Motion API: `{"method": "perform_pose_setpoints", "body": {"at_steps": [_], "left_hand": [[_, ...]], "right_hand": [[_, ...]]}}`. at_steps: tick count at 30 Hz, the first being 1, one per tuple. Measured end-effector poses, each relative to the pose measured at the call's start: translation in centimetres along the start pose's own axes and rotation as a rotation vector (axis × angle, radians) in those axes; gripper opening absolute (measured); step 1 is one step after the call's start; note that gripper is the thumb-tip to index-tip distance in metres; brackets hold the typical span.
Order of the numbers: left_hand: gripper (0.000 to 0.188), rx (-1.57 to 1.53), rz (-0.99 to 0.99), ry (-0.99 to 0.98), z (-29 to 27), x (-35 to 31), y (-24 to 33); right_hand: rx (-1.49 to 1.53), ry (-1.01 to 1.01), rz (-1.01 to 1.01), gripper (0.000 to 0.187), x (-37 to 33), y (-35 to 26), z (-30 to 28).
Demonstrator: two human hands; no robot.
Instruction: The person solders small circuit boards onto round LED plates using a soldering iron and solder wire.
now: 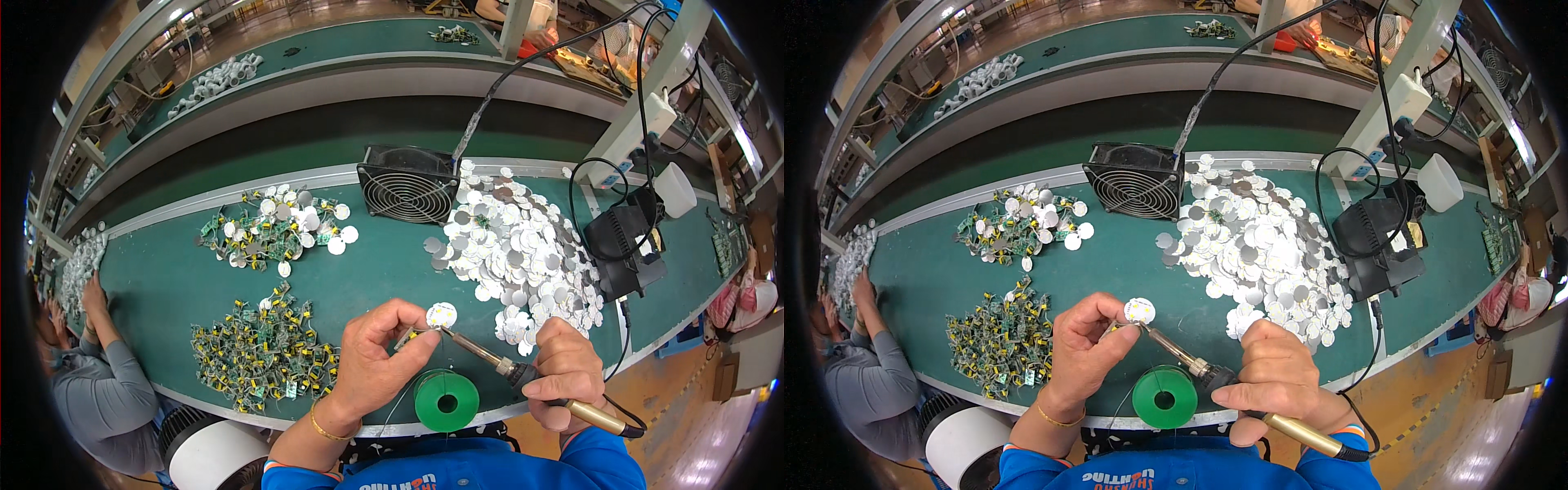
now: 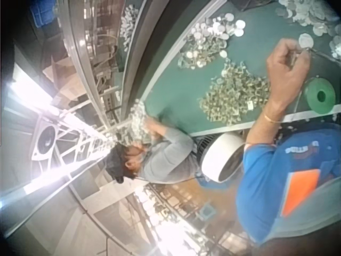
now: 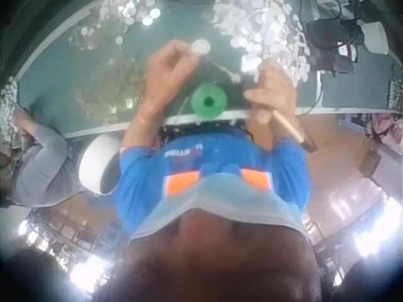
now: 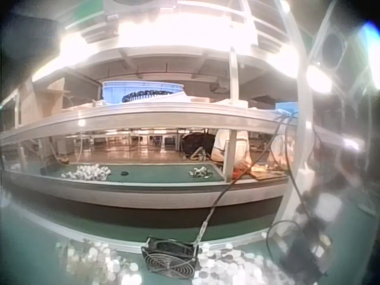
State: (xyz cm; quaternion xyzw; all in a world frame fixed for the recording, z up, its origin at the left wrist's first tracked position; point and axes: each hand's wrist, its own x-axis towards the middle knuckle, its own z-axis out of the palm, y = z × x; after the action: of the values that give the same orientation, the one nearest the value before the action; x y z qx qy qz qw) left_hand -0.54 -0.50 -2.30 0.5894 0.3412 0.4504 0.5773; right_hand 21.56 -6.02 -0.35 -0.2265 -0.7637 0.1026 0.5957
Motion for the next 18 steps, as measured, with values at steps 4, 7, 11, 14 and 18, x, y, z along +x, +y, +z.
{"method": "perform_pose_setpoints", "body": {"at_steps": [4, 7, 11, 14, 18], "left_hand": [[0.008, -0.022, -0.027, 0.028, 0.16, 0.05, 0.30], [0.008, -0.009, -0.039, 0.033, -0.05, 0.05, 0.03], [0.007, -0.059, -0.054, 0.037, -0.01, 0.21, 0.37], [0.007, -0.118, -0.089, 0.017, -0.06, 0.32, 0.54], [0.008, -0.164, -0.089, 0.013, -0.19, 0.20, 0.39]], "right_hand": [[-0.025, -0.059, -0.020, 0.045, 0.09, 0.04, -0.10], [-0.050, -0.121, -0.051, 0.045, 0.21, -0.11, -0.13], [-0.034, -0.025, -0.089, 0.046, -0.32, 0.08, -0.42], [-0.040, 0.050, -0.072, 0.047, -0.53, 0.19, -0.20], [-0.056, 0.018, -0.080, 0.048, -0.68, 0.41, -0.24]]}}
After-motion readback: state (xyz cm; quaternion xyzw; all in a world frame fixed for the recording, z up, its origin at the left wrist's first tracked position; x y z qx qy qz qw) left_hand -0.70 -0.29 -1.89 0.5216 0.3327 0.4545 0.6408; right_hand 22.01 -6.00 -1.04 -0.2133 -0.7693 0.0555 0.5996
